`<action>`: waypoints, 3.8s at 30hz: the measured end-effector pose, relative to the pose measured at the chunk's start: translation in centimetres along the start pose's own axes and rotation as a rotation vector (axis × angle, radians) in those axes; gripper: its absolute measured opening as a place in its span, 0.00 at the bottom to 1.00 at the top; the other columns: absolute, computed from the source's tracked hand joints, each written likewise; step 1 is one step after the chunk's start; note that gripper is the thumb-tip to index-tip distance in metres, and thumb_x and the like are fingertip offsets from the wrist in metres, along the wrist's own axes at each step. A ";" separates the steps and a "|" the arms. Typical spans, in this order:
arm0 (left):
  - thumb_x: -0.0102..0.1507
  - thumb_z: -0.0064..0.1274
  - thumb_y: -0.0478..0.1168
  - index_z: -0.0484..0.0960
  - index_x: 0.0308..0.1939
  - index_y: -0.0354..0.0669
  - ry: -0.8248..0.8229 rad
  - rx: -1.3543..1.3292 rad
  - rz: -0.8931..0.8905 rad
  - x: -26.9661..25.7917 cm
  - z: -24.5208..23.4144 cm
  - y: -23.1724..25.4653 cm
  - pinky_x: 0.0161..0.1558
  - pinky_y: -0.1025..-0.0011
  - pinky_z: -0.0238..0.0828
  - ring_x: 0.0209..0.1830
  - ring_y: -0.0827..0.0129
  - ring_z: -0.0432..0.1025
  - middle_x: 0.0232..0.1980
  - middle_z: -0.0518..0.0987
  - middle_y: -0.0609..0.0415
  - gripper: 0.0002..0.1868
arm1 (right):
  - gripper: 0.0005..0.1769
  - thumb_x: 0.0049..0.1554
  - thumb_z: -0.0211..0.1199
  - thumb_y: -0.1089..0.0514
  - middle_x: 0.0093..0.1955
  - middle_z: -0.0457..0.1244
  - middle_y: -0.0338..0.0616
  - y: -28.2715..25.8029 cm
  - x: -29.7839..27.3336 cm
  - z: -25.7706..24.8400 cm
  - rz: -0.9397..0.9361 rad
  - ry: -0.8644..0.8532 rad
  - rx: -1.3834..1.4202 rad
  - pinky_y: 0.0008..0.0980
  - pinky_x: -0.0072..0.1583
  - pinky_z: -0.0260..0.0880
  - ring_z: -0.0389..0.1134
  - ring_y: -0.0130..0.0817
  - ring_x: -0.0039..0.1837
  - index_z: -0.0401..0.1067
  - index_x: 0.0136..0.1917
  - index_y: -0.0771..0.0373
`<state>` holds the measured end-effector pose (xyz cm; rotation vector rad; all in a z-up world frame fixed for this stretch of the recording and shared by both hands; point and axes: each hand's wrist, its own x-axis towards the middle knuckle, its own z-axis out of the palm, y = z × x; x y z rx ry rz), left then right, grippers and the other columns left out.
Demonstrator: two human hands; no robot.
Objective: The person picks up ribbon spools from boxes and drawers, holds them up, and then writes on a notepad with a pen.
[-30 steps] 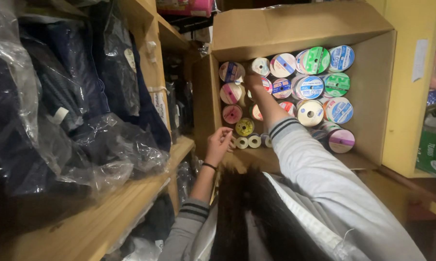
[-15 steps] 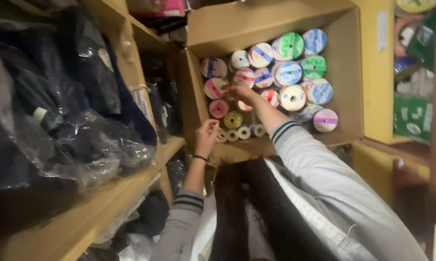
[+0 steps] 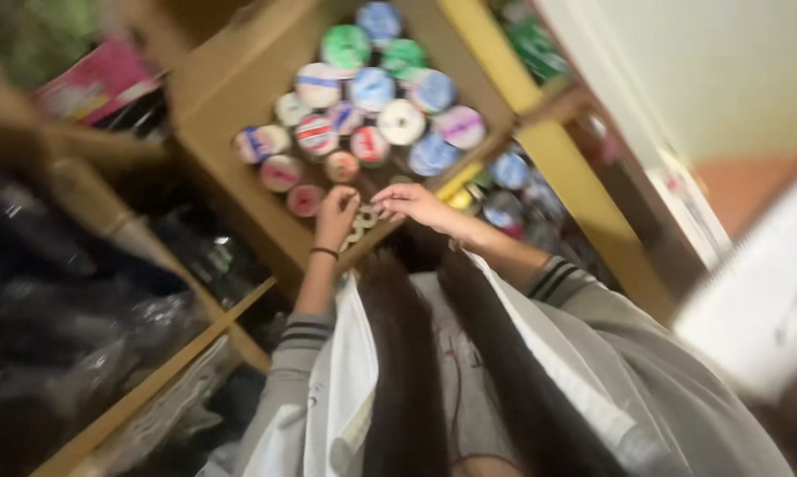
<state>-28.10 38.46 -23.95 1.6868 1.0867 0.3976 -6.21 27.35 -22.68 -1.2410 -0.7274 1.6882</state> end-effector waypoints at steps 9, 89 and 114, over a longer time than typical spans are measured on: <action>0.64 0.59 0.40 0.84 0.48 0.44 -0.394 0.148 0.233 1.0 14.4 11.7 0.50 0.60 0.78 0.49 0.54 0.79 0.45 0.85 0.45 0.10 | 0.13 0.65 0.61 0.59 0.51 0.72 0.48 4.2 -22.9 -5.8 -0.152 0.594 0.066 0.34 0.52 0.79 0.73 0.33 0.51 0.76 0.62 0.64; 0.56 0.58 0.34 0.73 0.67 0.39 -1.075 -0.726 0.101 -12.8 28.7 29.6 0.53 0.68 0.73 0.52 0.63 0.74 0.55 0.78 0.43 0.34 | 0.09 0.62 0.62 0.67 0.44 0.66 0.46 -7.5 -54.7 -9.3 -0.853 1.903 -0.129 0.27 0.46 0.64 0.62 0.28 0.43 0.75 0.56 0.64; 0.69 0.54 0.50 0.84 0.52 0.37 -0.673 -0.273 0.152 -14.5 43.1 27.9 0.44 0.61 0.76 0.45 0.62 0.74 0.43 0.81 0.45 0.19 | 0.09 0.58 0.68 0.64 0.50 0.60 0.39 -4.5 -57.4 -18.3 -0.160 1.674 -1.159 0.46 0.58 0.68 0.62 0.46 0.59 0.72 0.49 0.54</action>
